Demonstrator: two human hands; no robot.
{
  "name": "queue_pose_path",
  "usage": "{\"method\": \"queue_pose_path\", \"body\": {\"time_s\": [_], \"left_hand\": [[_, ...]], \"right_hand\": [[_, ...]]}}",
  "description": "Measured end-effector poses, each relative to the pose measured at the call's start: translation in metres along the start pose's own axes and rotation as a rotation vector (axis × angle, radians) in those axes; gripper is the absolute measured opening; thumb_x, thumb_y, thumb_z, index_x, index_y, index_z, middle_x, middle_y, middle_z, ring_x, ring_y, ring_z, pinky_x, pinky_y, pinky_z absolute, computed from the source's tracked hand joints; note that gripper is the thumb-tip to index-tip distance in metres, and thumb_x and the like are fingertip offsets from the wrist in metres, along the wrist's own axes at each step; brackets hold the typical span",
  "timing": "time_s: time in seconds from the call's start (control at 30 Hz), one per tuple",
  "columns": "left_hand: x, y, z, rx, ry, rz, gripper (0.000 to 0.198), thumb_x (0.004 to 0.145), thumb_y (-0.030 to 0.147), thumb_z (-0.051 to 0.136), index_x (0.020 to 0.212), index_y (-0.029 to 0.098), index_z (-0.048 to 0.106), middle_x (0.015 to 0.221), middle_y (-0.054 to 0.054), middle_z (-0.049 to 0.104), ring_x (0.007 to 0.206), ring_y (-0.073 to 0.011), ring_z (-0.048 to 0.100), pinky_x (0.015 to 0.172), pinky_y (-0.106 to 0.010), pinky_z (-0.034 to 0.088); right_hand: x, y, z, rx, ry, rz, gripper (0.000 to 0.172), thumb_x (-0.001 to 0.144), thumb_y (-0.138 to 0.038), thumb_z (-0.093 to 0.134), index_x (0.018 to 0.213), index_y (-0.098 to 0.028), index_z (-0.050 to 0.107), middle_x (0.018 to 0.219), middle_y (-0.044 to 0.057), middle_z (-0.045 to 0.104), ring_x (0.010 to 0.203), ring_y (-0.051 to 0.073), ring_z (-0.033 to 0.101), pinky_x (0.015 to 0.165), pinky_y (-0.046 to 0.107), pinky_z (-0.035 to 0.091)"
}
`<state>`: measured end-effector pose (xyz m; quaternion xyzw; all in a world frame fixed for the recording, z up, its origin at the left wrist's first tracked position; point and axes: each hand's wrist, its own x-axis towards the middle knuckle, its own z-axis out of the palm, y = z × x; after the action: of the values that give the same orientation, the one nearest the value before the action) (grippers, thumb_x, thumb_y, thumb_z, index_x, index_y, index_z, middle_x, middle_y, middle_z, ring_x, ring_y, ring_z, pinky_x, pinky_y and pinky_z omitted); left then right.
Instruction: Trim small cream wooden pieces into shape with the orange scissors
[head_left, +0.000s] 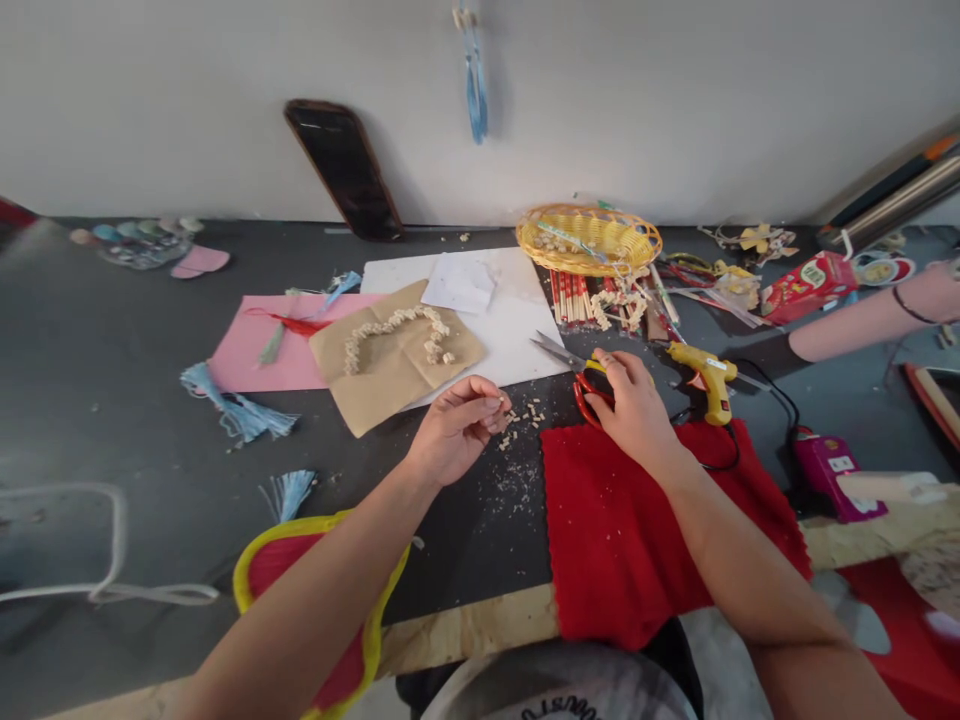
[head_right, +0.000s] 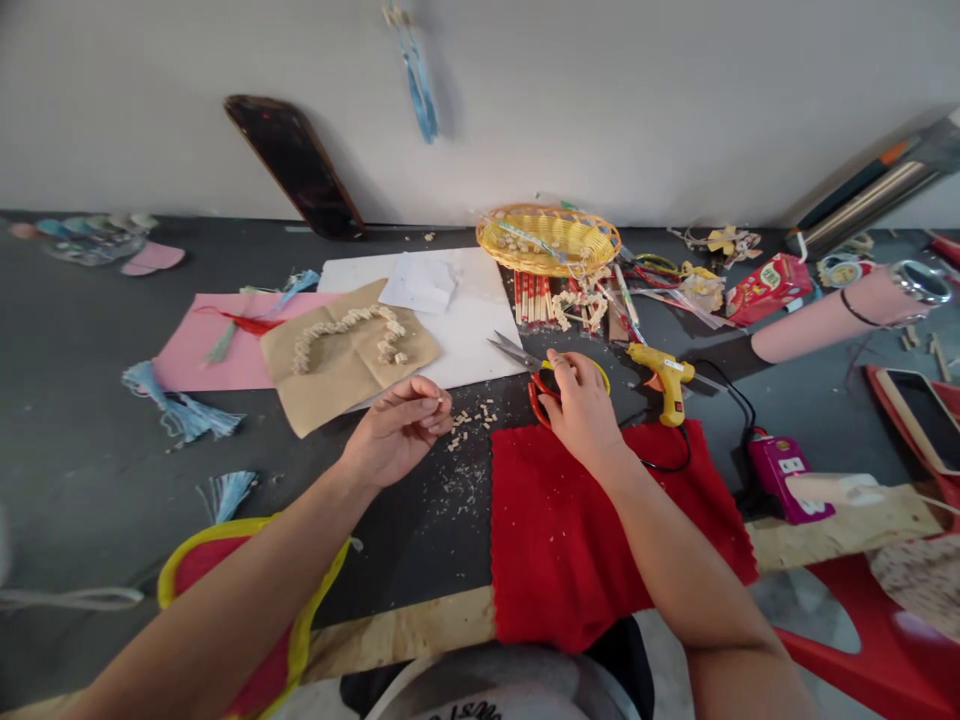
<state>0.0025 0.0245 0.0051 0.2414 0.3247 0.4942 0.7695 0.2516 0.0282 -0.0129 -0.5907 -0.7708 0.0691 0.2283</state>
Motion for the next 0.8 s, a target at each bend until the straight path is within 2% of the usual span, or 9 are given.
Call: {"method": "queue_pose_path", "body": {"time_s": [0.13, 0.23, 0.4, 0.5, 0.63, 0.8], "left_hand": [[0.001, -0.002, -0.003, 0.02, 0.024, 0.01, 0.016, 0.07, 0.015, 0.077, 0.085, 0.012, 0.073, 0.069, -0.004, 0.064, 0.052, -0.0053, 0.043, 0.051, -0.02, 0.036], [0.001, -0.003, -0.003, 0.033, 0.015, 0.021, 0.015, 0.071, 0.018, 0.078, 0.083, 0.012, 0.072, 0.07, -0.004, 0.064, 0.052, -0.0061, 0.044, 0.051, -0.02, 0.036], [0.001, -0.002, 0.0, 0.009, 0.027, 0.021, 0.015, 0.071, 0.019, 0.078, 0.081, 0.015, 0.068, 0.07, -0.003, 0.066, 0.052, -0.0063, 0.045, 0.051, -0.02, 0.037], [0.001, -0.001, -0.001, -0.012, 0.029, 0.033, 0.015, 0.071, 0.017, 0.078, 0.08, 0.015, 0.066, 0.071, -0.003, 0.067, 0.052, -0.0056, 0.045, 0.052, -0.019, 0.037], [0.003, -0.001, -0.002, -0.033, 0.033, 0.059, 0.016, 0.071, 0.017, 0.078, 0.08, 0.016, 0.065, 0.071, -0.003, 0.066, 0.053, -0.0055, 0.045, 0.053, -0.018, 0.037], [0.003, -0.001, -0.002, -0.028, 0.041, 0.072, 0.015, 0.072, 0.017, 0.078, 0.08, 0.016, 0.064, 0.071, -0.003, 0.065, 0.054, -0.0056, 0.046, 0.053, -0.018, 0.038]], "right_hand": [[0.001, -0.004, -0.002, -0.04, 0.021, -0.076, 0.045, 0.089, -0.017, 0.05, 0.134, -0.02, 0.051, 0.122, 0.014, 0.052, 0.117, 0.03, 0.048, 0.099, 0.05, 0.044], [-0.001, -0.016, -0.003, -0.029, 0.02, -0.161, 0.032, 0.092, -0.02, 0.051, 0.121, -0.023, 0.063, 0.116, 0.01, 0.058, 0.112, 0.028, 0.047, 0.096, 0.047, 0.044], [-0.009, -0.041, 0.0, -0.053, -0.126, -0.273, 0.027, 0.091, -0.018, 0.051, 0.107, -0.028, 0.071, 0.112, 0.006, 0.064, 0.11, 0.027, 0.045, 0.09, 0.045, 0.04], [-0.01, -0.047, 0.003, -0.063, -0.176, -0.299, 0.029, 0.092, -0.017, 0.049, 0.11, -0.028, 0.07, 0.115, 0.005, 0.064, 0.11, 0.026, 0.045, 0.089, 0.044, 0.037], [-0.008, -0.048, 0.007, -0.128, -0.137, -0.252, 0.038, 0.092, -0.015, 0.047, 0.125, -0.023, 0.062, 0.122, 0.008, 0.062, 0.113, 0.028, 0.042, 0.089, 0.046, 0.036], [-0.006, -0.048, 0.009, -0.098, -0.137, -0.295, 0.031, 0.093, -0.018, 0.049, 0.118, -0.027, 0.065, 0.119, 0.006, 0.064, 0.111, 0.026, 0.045, 0.09, 0.044, 0.035]]}}
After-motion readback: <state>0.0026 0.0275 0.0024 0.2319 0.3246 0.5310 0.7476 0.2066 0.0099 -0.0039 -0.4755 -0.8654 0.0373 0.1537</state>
